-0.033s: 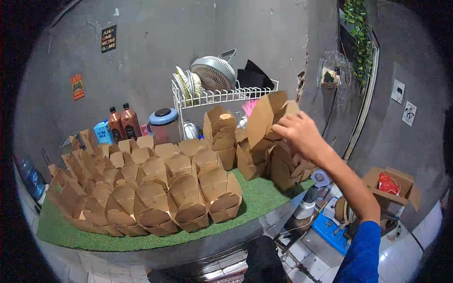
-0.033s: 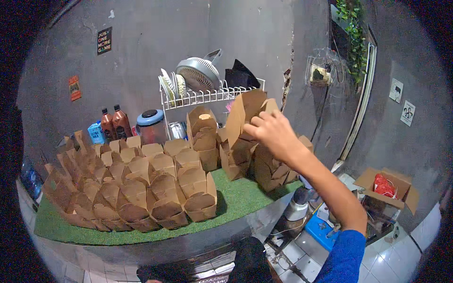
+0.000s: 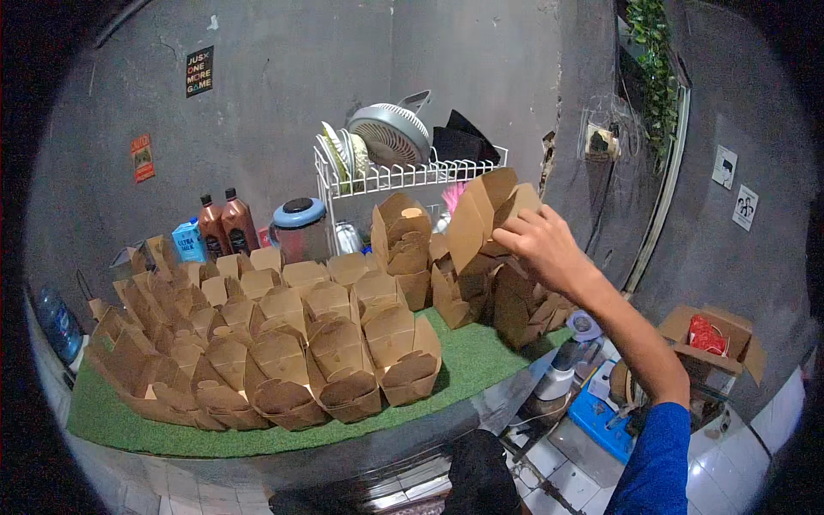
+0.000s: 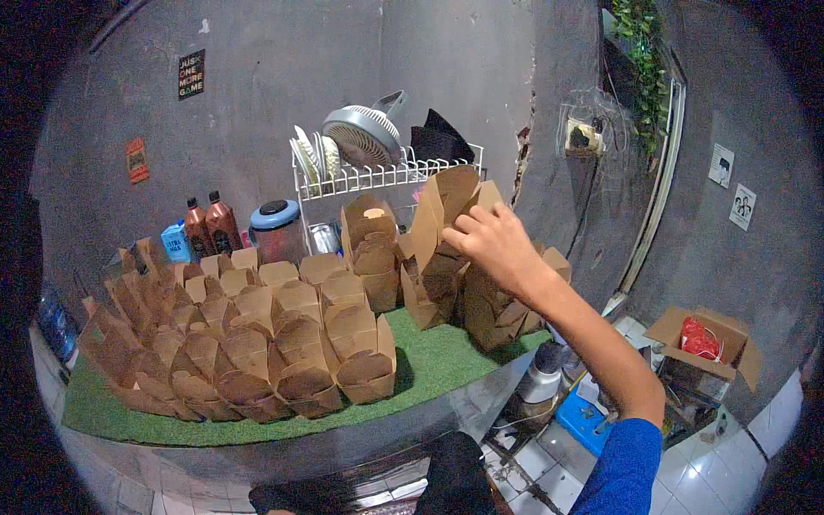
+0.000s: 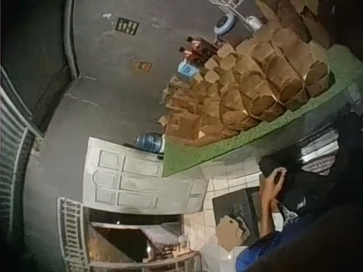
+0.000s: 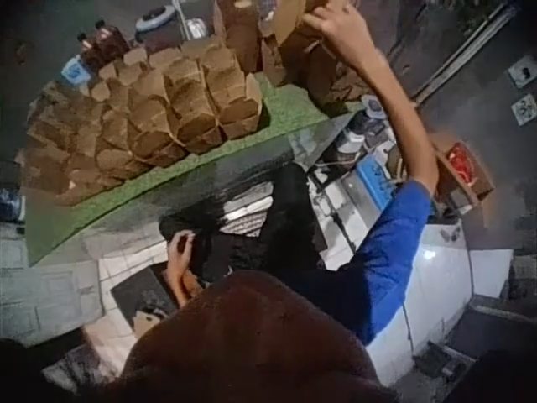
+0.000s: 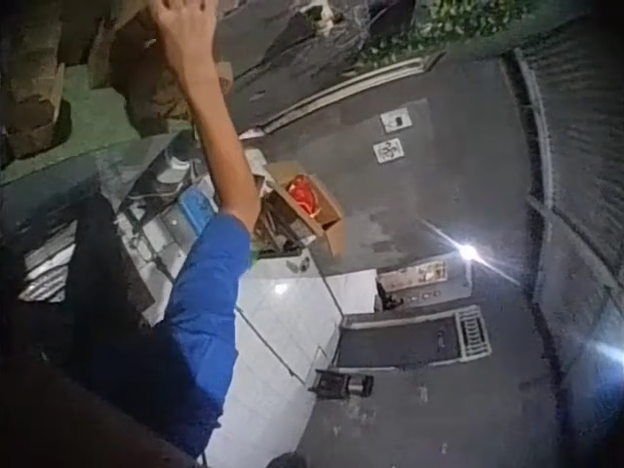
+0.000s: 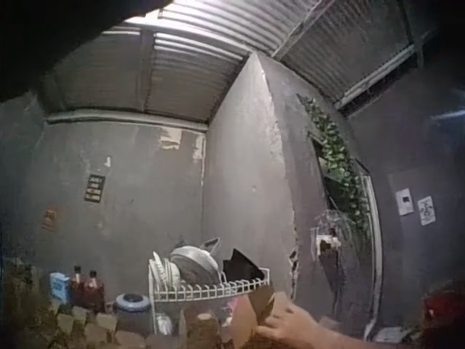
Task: The recorder folds and assembles several cardboard takeout food containers and stacks them on a counter.
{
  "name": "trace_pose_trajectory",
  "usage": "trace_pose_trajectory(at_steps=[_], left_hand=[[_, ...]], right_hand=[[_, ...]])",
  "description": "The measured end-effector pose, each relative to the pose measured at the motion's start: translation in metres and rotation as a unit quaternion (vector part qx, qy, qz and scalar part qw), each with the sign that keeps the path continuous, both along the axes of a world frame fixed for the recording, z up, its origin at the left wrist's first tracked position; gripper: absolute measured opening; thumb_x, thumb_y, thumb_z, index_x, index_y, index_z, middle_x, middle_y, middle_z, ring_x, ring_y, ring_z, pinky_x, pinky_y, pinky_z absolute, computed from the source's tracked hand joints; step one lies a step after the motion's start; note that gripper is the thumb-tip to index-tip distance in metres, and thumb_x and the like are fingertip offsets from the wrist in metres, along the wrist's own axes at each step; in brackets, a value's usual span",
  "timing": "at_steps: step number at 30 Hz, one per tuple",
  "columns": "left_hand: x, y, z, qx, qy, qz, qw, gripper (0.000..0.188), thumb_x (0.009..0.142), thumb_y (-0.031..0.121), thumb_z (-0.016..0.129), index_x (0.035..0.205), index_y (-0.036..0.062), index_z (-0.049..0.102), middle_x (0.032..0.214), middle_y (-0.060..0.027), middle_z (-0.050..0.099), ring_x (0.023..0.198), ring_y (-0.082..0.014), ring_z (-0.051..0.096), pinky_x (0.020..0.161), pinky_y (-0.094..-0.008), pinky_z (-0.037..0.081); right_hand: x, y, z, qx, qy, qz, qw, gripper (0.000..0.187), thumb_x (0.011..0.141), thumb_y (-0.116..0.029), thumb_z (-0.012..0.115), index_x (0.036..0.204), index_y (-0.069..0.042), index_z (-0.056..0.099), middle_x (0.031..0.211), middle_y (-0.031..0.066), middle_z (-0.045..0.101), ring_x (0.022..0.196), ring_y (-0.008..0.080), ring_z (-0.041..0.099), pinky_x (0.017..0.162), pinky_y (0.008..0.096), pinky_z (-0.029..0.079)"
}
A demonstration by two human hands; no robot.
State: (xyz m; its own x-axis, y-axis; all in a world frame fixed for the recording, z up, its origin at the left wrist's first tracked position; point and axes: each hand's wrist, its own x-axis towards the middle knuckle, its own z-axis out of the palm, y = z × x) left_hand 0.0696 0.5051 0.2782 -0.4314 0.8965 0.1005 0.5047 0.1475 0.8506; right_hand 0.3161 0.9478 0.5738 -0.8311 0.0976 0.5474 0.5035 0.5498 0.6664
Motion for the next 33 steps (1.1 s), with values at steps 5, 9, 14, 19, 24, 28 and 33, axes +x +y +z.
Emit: trace_pose_trajectory(at_steps=[5,9,14,19,24,28,33], left_hand=[[0.003,-0.007,-0.001,-0.019,-0.031,0.022,0.999,0.018,0.094,0.015,0.057,0.103,0.0007,0.06,0.091,-0.0098,0.063,0.087,-0.0202,0.06,0.079,-0.032,0.047],[0.003,-0.011,-0.006,-0.021,-0.045,0.027,0.998,0.017,0.094,0.015,0.057,0.104,0.0007,0.06,0.092,-0.0093,0.063,0.087,-0.0197,0.06,0.079,-0.0309,0.047],[0.002,-0.009,-0.011,-0.045,-0.009,0.026,0.999,0.017,0.094,0.014,0.058,0.104,0.0011,0.06,0.089,-0.0084,0.063,0.087,-0.0174,0.06,0.079,-0.029,0.046],[0.004,-0.004,-0.009,-0.029,-0.042,0.035,0.998,0.016,0.093,0.013,0.058,0.104,0.0012,0.061,0.088,-0.0071,0.064,0.086,-0.0146,0.059,0.078,-0.0276,0.046],[0.005,-0.001,-0.008,-0.019,-0.053,0.02,0.998,0.016,0.093,0.013,0.058,0.103,0.0008,0.06,0.088,-0.0068,0.064,0.085,-0.0136,0.058,0.078,-0.0269,0.046],[0.004,-0.001,-0.011,-0.012,-0.055,0.015,0.998,0.016,0.093,0.013,0.058,0.104,0.0012,0.06,0.089,-0.0067,0.064,0.085,-0.0143,0.059,0.079,-0.0271,0.046],[0.002,-0.004,-0.016,-0.019,-0.055,0.014,0.998,0.016,0.094,0.013,0.058,0.105,0.0016,0.06,0.089,-0.0069,0.064,0.086,-0.0151,0.059,0.079,-0.0274,0.046]], right_hand=[[-0.009,0.034,-0.015,0.035,0.022,0.009,0.999,0.019,0.078,-0.014,0.056,0.096,-0.018,0.059,0.082,-0.0006,0.054,0.088,0.016,0.056,0.073,0.0327,0.042],[-0.013,0.04,-0.017,0.035,0.017,0.02,0.999,0.019,0.077,-0.014,0.056,0.096,-0.018,0.06,0.082,-0.0006,0.054,0.087,0.0164,0.056,0.072,0.0333,0.042],[-0.006,0.037,-0.02,0.015,0.009,0.036,0.999,0.023,0.077,-0.012,0.057,0.099,-0.018,0.061,0.084,-0.0005,0.056,0.09,0.0165,0.058,0.073,0.0331,0.043],[0.004,0.036,-0.012,-0.088,-0.006,0.018,0.996,0.026,0.078,-0.009,0.057,0.103,-0.015,0.063,0.094,0.001,0.062,0.095,0.0196,0.059,0.078,0.0365,0.041],[0.004,0.038,-0.001,-0.13,0.002,0.017,0.991,0.021,0.078,-0.008,0.06,0.097,-0.014,0.062,0.092,0.0017,0.062,0.094,0.0207,0.057,0.078,0.0367,0.039],[-0.003,0.045,0.001,-0.126,-0.02,0.013,0.992,0.02,0.081,-0.008,0.056,0.099,-0.014,0.063,0.094,0.0022,0.064,0.097,0.021,0.058,0.077,0.0366,0.038],[-0.013,0.059,0.0,-0.126,-0.021,0.007,0.992,0.018,0.083,-0.01,0.053,0.096,-0.015,0.063,0.092,0.0029,0.064,0.096,0.0211,0.059,0.077,0.038,0.038]])
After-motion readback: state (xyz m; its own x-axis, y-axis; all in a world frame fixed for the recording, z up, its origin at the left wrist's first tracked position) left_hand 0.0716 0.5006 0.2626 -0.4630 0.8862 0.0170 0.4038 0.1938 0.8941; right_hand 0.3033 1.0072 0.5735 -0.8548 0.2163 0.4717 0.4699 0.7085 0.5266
